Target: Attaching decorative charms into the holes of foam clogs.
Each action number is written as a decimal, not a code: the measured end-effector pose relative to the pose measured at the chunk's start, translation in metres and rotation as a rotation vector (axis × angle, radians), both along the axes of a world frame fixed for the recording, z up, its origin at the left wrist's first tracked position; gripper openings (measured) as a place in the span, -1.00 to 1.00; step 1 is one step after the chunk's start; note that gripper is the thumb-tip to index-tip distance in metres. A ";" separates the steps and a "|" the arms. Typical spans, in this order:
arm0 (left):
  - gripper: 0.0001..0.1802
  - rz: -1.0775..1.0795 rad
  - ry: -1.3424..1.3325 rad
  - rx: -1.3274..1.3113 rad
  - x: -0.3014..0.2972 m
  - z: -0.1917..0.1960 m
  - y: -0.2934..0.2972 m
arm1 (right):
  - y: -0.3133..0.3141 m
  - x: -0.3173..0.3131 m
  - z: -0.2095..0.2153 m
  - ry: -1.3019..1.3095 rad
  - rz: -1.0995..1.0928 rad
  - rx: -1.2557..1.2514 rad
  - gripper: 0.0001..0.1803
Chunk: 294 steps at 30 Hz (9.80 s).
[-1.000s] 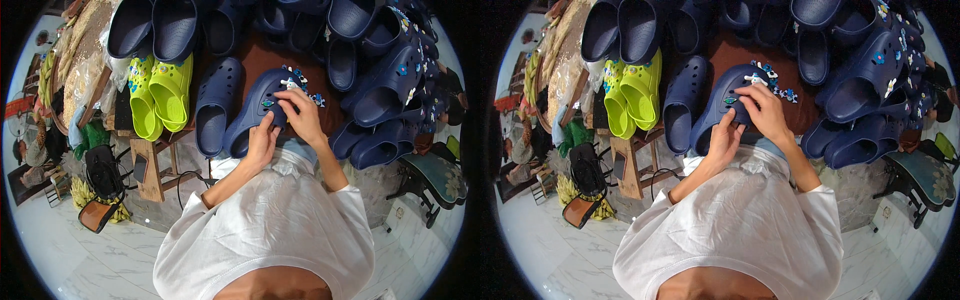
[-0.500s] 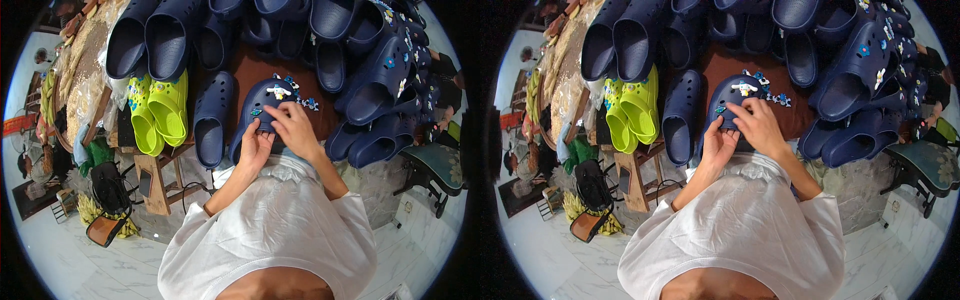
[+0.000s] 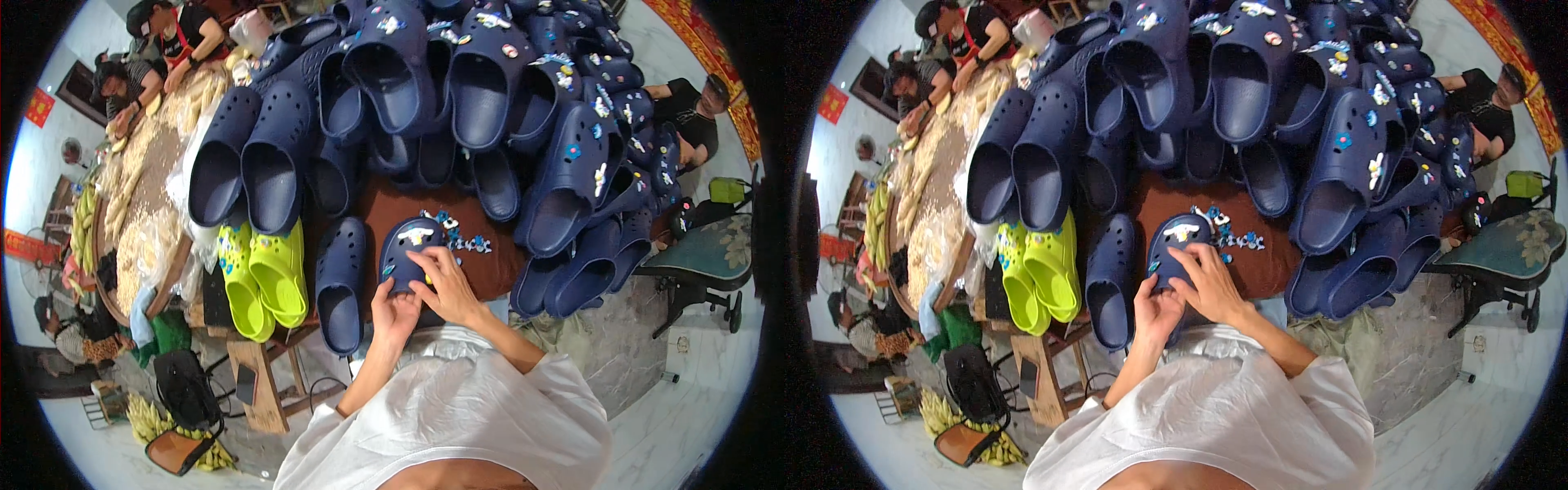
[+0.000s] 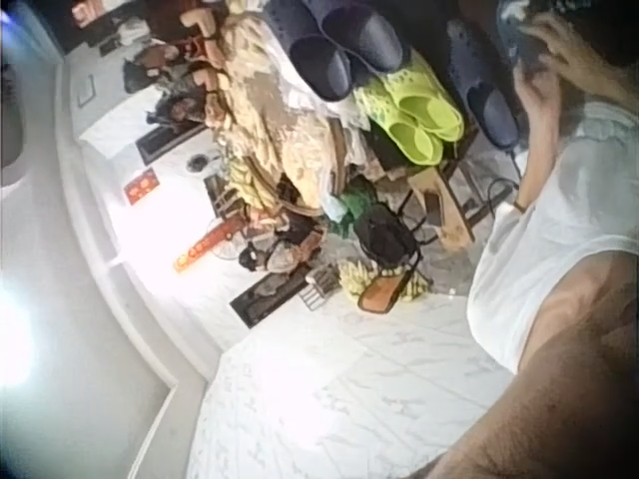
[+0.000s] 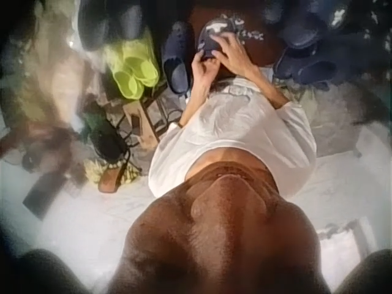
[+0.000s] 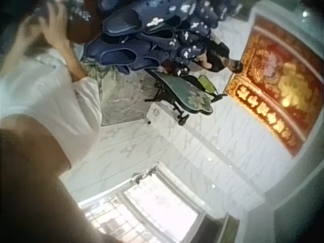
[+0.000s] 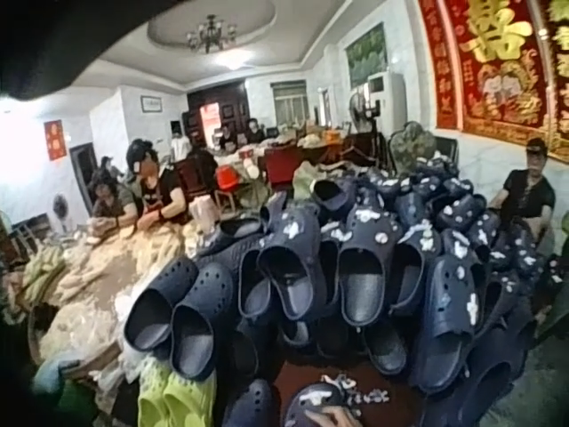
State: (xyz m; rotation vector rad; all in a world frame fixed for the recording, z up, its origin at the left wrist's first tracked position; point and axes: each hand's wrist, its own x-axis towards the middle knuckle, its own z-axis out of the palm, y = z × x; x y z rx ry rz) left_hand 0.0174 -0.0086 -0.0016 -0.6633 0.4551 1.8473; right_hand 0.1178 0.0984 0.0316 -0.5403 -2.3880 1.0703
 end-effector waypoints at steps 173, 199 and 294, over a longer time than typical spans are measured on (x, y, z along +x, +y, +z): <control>-0.46 -0.253 1.015 -0.651 0.023 -0.062 -0.069 | 0.288 0.293 0.063 0.499 -1.030 -0.644 -0.36; -0.42 -0.235 1.040 -0.669 0.018 -0.079 -0.074 | 0.014 0.056 -0.001 0.031 -0.272 0.365 -0.76; -0.43 -0.373 1.139 -0.664 0.020 -0.062 -0.071 | 0.017 0.105 0.014 0.156 -0.615 0.353 -0.77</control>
